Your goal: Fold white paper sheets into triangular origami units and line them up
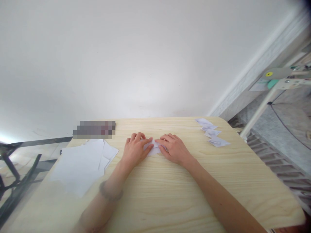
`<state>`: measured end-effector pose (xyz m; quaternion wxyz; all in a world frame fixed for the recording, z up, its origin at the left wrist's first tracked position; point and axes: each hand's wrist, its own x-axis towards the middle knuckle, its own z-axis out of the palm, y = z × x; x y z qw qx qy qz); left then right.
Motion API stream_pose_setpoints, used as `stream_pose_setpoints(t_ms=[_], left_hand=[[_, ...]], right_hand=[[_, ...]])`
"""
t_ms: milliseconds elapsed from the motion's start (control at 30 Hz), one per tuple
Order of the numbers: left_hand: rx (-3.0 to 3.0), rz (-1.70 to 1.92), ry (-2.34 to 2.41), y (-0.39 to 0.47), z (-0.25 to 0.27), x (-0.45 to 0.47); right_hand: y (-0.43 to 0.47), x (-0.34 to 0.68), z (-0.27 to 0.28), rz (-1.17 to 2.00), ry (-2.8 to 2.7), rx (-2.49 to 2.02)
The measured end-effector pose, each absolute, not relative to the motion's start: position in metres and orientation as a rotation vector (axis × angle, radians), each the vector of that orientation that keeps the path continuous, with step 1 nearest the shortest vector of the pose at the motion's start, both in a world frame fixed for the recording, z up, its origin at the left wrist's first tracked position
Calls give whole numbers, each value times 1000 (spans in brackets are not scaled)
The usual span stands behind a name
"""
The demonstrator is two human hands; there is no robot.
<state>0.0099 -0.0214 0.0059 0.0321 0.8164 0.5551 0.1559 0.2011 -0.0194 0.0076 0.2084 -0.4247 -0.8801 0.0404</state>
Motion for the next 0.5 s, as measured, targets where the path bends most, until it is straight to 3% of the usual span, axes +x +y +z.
stream_pose_setpoints(t_ms=[500], left_hand=[[2441, 455, 1791, -20, 5, 12]], right_hand=[[-17, 224, 5, 82, -2457, -1155]])
